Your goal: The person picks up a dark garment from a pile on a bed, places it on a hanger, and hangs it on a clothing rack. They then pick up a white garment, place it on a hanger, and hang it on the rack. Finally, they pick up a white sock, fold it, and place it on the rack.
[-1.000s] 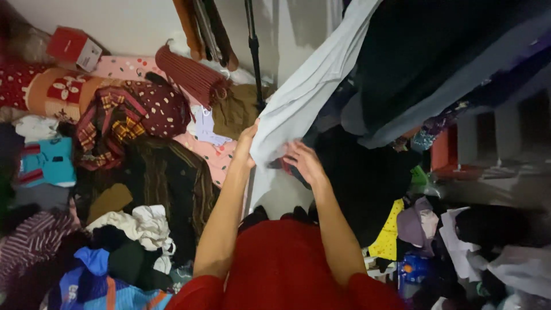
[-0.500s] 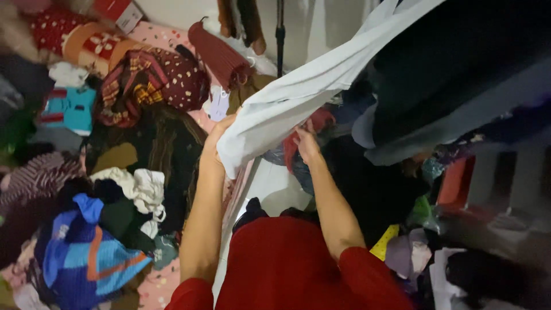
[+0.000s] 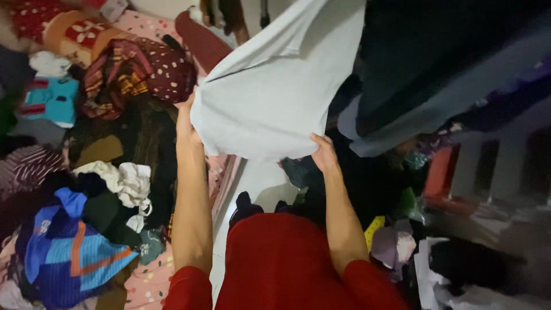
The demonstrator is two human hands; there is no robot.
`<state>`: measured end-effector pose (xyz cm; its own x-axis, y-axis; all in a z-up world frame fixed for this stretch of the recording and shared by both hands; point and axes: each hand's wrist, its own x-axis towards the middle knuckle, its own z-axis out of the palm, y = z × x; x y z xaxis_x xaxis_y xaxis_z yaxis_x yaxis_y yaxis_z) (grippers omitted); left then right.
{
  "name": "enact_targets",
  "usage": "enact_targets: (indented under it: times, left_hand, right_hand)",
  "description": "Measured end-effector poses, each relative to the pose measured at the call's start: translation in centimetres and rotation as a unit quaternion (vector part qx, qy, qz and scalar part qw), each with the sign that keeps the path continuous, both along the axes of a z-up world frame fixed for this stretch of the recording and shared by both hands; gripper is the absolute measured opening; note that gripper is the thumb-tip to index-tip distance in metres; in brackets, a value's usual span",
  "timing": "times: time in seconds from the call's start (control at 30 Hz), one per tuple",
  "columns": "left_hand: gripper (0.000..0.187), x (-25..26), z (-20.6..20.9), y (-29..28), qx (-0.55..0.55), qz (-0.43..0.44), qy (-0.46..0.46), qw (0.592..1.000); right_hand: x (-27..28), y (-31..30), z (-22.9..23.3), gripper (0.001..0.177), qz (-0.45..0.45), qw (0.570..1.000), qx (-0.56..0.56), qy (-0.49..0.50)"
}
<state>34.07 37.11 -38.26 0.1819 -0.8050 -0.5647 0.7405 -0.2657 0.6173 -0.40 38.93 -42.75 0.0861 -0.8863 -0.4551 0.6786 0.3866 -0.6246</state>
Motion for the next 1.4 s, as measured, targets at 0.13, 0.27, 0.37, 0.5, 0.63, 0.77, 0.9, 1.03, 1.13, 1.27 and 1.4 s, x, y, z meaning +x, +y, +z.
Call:
enact_targets:
  times: [0.13,0.27,0.37,0.5,0.63,0.77,0.9,1.03,1.13,1.27,1.4]
  left_hand:
    - [0.027,-1.9,0.3,-0.7,0.008,-0.016,0.007,1.0]
    - [0.029,-3.1,0.6,-1.3,0.015,-0.02,0.012,1.0]
    - [0.03,-3.9,0.8,-1.4,0.02,-0.023,0.016,0.999]
    - [0.031,-4.7,1.3,-1.5,0.023,-0.021,0.019,0.999]
    - [0.033,-5.6,1.5,-1.2,0.028,-0.007,0.02,0.999]
    - [0.035,-6.4,1.8,-0.8,0.033,0.011,0.02,0.999]
    - [0.033,-10.0,1.2,-0.3,0.015,-0.033,-0.03,0.999]
    - [0.034,-15.7,0.8,0.2,0.007,-0.11,-0.15,0.983]
    - [0.034,-18.5,-1.3,-0.1,-0.029,-0.131,-0.104,0.985]
    - [0.033,-18.5,-2.4,0.8,-0.189,-0.174,-0.086,0.963]
    - [0.034,-19.3,-0.8,1.5,-0.228,-0.192,-0.085,0.951]
  right_hand:
    - [-5.2,-0.3,-6.3,0.023,-0.005,0.998,-0.012,0.064]
    - [-7.9,1.0,-4.2,0.032,-0.011,0.993,-0.02,0.112]
    - [-10.2,0.1,-7.9,0.036,-0.011,0.991,-0.051,0.12]
    - [-10.7,0.7,-7.8,0.047,-0.013,0.995,-0.086,0.057]
    - [-9.5,1.0,-4.8,0.054,0.012,0.989,-0.129,0.075]
    - [-6.7,1.2,-1.1,0.067,0.0,0.97,-0.196,0.145]
    - [-4.1,0.7,-0.1,0.074,0.026,0.931,-0.275,0.239]
    - [0.0,1.7,2.4,0.084,0.049,0.895,-0.326,0.299]
    - [2.4,2.6,4.3,0.085,0.076,0.894,-0.335,0.289]
    - [2.1,3.0,4.0,0.087,0.126,0.873,-0.381,0.276]
    - [0.9,2.8,3.8,0.087,0.107,0.882,-0.385,0.25]
